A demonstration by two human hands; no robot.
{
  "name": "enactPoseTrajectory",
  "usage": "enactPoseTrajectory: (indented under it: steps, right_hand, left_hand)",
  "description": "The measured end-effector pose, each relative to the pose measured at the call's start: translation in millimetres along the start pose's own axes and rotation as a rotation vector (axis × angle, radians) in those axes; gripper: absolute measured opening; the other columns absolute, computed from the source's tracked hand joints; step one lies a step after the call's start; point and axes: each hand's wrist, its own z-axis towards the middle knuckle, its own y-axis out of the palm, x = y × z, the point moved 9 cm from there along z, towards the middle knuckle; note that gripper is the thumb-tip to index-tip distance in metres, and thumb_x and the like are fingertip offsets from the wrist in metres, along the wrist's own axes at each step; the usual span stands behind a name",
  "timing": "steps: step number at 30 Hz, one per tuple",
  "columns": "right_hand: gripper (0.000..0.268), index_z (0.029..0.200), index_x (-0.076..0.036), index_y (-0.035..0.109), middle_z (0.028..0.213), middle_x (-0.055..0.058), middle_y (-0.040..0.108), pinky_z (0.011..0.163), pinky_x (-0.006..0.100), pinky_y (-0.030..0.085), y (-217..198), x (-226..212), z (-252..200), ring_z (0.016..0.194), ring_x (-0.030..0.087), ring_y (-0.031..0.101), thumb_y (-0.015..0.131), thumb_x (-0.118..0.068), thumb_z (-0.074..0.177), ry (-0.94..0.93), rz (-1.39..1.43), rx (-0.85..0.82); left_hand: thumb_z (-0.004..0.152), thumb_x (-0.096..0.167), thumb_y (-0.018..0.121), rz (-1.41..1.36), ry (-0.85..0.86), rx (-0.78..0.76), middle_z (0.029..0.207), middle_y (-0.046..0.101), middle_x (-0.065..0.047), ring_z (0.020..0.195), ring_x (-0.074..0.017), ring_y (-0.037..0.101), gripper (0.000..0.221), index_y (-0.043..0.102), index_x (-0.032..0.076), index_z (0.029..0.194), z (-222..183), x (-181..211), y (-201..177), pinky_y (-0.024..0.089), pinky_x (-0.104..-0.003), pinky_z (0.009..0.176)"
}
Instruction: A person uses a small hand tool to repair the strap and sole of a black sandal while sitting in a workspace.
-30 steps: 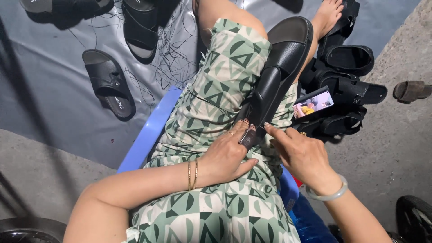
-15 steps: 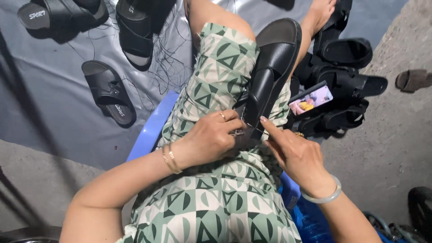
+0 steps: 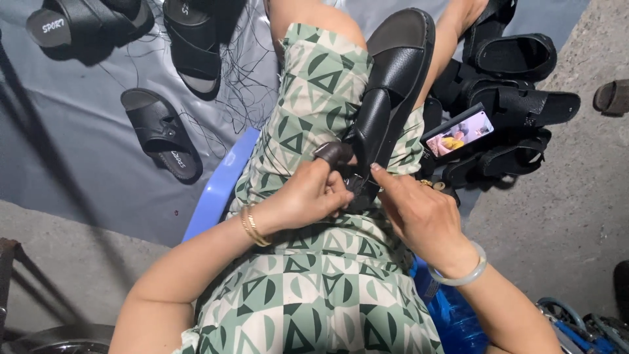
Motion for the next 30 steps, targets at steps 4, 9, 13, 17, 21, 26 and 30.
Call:
enactPoseTrajectory:
  steps: [4,9,13,17,21,26,30]
  right_hand:
    - [0.036,0.119,-0.025,0.058,0.066,-0.002,0.054,0.045,0.029,0.048,-17.1,-6.8,4.9,0.050,0.018,0.058,0.055,-0.018,0.084,-0.039,-0.031,-0.079]
    - [0.064,0.143,-0.033,0.028,0.054,-0.006,0.033,0.024,0.019,0.026,-6.6,2.3,-2.3,0.032,0.003,0.024,0.054,-0.017,0.086,-0.090,-0.402,-0.333]
    - [0.064,0.140,-0.036,0.029,0.058,-0.002,0.040,0.031,0.027,0.034,-4.7,21.3,-4.2,0.037,0.014,0.040,0.044,-0.012,0.083,0.093,-0.097,-0.572]
    - [0.064,0.140,-0.047,0.017,0.066,-0.010,0.054,0.034,0.014,0.047,-23.0,52.3,-40.8,0.046,0.005,0.049,0.047,-0.029,0.086,0.194,-0.244,-0.848]
    - [0.048,0.130,-0.031,0.045,0.078,-0.010,0.064,0.034,0.028,0.051,-44.2,49.4,-54.9,0.050,0.006,0.060,0.051,-0.033,0.082,0.137,-0.202,-0.522]
    - [0.025,0.086,-0.008,0.058,0.078,0.003,0.064,0.055,0.019,0.058,-3.2,23.0,-49.6,0.066,0.012,0.066,0.038,-0.021,0.090,0.023,0.733,-0.329]
    - [0.027,0.065,-0.008,0.061,0.078,0.007,0.068,0.049,0.024,0.047,28.8,61.4,-50.6,0.055,0.015,0.060,0.053,-0.025,0.084,0.369,0.992,-0.100]
  left_hand:
    - [0.075,0.005,0.061,-0.148,0.036,-0.068,0.056,0.063,-0.011,0.044,-0.0171,0.059,0.017,0.057,-0.001,0.090,-6.1,25.8,-6.1,0.046,-0.026,0.040]
    - [0.080,0.026,0.070,0.550,0.547,0.078,0.101,0.055,-0.015,0.056,-0.0259,0.055,0.049,0.047,-0.002,0.114,-22.2,34.0,3.1,0.049,-0.036,0.050]
    - [0.094,0.019,0.058,0.621,0.517,0.156,0.072,0.043,-0.003,0.047,-0.0176,0.042,0.045,0.039,0.021,0.135,-12.3,26.9,6.2,0.039,-0.032,0.040]
    - [0.090,0.016,0.066,0.613,0.493,0.269,0.072,0.047,0.000,0.052,-0.0185,0.046,0.048,0.045,0.024,0.132,-12.8,26.7,2.5,0.045,-0.035,0.045]
    - [0.091,0.022,0.066,0.623,0.489,0.302,0.072,0.052,0.000,0.051,-0.0151,0.048,0.046,0.045,0.028,0.131,-12.1,27.6,1.5,0.041,-0.031,0.043]
    - [0.083,0.006,0.060,0.508,0.660,0.459,0.053,0.052,-0.001,0.041,-0.0133,0.050,0.016,0.056,0.006,0.068,-25.8,38.6,-26.3,0.042,-0.023,0.034]
    - [0.080,0.015,0.067,0.649,0.600,0.835,0.075,0.050,-0.013,0.068,-0.0319,0.055,0.028,0.054,-0.002,0.097,-47.0,39.5,-90.7,0.046,-0.036,0.061]
